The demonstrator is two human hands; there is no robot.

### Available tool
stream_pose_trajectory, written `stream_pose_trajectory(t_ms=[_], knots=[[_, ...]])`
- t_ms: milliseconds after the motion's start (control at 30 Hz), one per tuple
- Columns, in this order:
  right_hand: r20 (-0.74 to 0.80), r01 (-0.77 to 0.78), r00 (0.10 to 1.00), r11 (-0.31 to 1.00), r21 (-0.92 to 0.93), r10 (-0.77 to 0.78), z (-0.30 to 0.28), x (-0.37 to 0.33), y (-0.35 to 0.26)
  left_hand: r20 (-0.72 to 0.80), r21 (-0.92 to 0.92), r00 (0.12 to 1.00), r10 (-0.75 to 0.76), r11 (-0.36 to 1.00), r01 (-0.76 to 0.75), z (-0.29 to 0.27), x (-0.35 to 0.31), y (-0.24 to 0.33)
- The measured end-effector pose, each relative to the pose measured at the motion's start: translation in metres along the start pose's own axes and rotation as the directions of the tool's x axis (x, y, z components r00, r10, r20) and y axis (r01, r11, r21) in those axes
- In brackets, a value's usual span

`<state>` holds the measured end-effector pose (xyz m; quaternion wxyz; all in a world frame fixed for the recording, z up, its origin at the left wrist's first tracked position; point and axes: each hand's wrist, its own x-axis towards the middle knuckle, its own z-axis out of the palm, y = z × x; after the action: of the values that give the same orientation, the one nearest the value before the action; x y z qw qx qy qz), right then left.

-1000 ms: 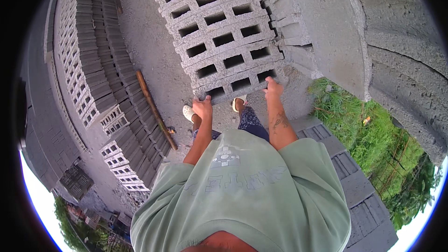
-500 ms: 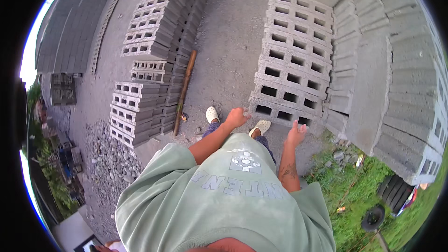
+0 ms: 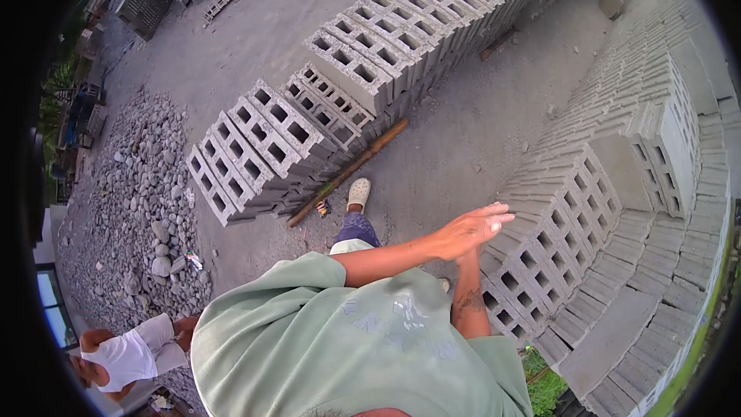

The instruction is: The person uses a hammer to chip away excess material from concrete hollow blocks and then stacks them neatly in rows.

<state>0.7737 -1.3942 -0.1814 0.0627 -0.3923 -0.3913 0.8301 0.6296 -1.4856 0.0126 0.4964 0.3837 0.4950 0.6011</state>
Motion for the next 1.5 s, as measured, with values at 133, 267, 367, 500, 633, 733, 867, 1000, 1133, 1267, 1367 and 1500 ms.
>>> stream_pose_trajectory(t_ms=[133,267,367,500,633,733,867,1000,1133,1267,1367,1500], knots=[[0.372,-0.224,0.928,0.809,0.543,0.007,0.219,0.030,-0.048,-0.199,0.823,0.974,0.105,0.557,0.108,-0.137,-0.040,-0.063],[0.330,-0.276,0.927,0.919,0.282,0.178,0.339,0.068,-0.051,-0.715,0.694,0.663,0.222,0.344,0.633,-0.363,-0.136,-0.109],[0.228,-0.126,0.955,0.956,-0.266,0.189,0.391,0.103,-0.004,-0.824,0.502,0.367,0.432,0.255,0.826,-0.520,-0.199,-0.072],[-0.177,-0.560,0.820,0.699,-0.445,0.544,0.417,0.171,0.113,-0.938,0.344,0.345,0.023,-0.024,0.939,-0.661,-0.227,-0.062],[-0.263,-0.587,0.794,0.578,-0.567,0.548,0.497,0.177,0.122,-0.838,0.398,0.289,-0.462,-0.159,0.903,-0.745,-0.279,-0.079],[-0.309,-0.389,0.921,0.622,-0.680,0.238,0.506,0.187,0.176,-0.794,0.504,0.468,-0.388,0.012,0.864,-0.772,-0.313,-0.081],[-0.444,-0.412,0.886,0.671,-0.616,0.136,0.475,0.188,0.186,-0.835,0.526,0.484,-0.261,-0.117,0.843,-0.741,-0.274,-0.089],[-0.422,-0.385,0.900,0.661,-0.644,0.114,0.423,0.183,0.182,-0.759,0.648,0.647,-0.073,-0.182,0.740,-0.653,-0.236,-0.034],[-0.329,-0.303,0.943,0.560,-0.771,0.057,0.354,0.166,0.122,-0.784,0.620,0.621,-0.014,0.034,0.784,-0.569,-0.228,-0.009],[-0.415,-0.237,0.895,0.612,-0.754,-0.164,0.264,0.125,0.044,-0.855,0.499,0.514,-0.064,0.162,0.851,-0.439,-0.169,0.012],[-0.410,-0.198,0.855,0.531,-0.824,-0.318,0.195,0.091,-0.036,-0.836,0.517,0.547,-0.042,0.274,0.811,-0.371,-0.123,0.000],[-0.467,-0.236,0.802,0.519,-0.821,-0.374,0.096,0.057,-0.125,-0.785,0.559,0.602,-0.146,0.249,0.791,-0.299,-0.020,-0.020]])
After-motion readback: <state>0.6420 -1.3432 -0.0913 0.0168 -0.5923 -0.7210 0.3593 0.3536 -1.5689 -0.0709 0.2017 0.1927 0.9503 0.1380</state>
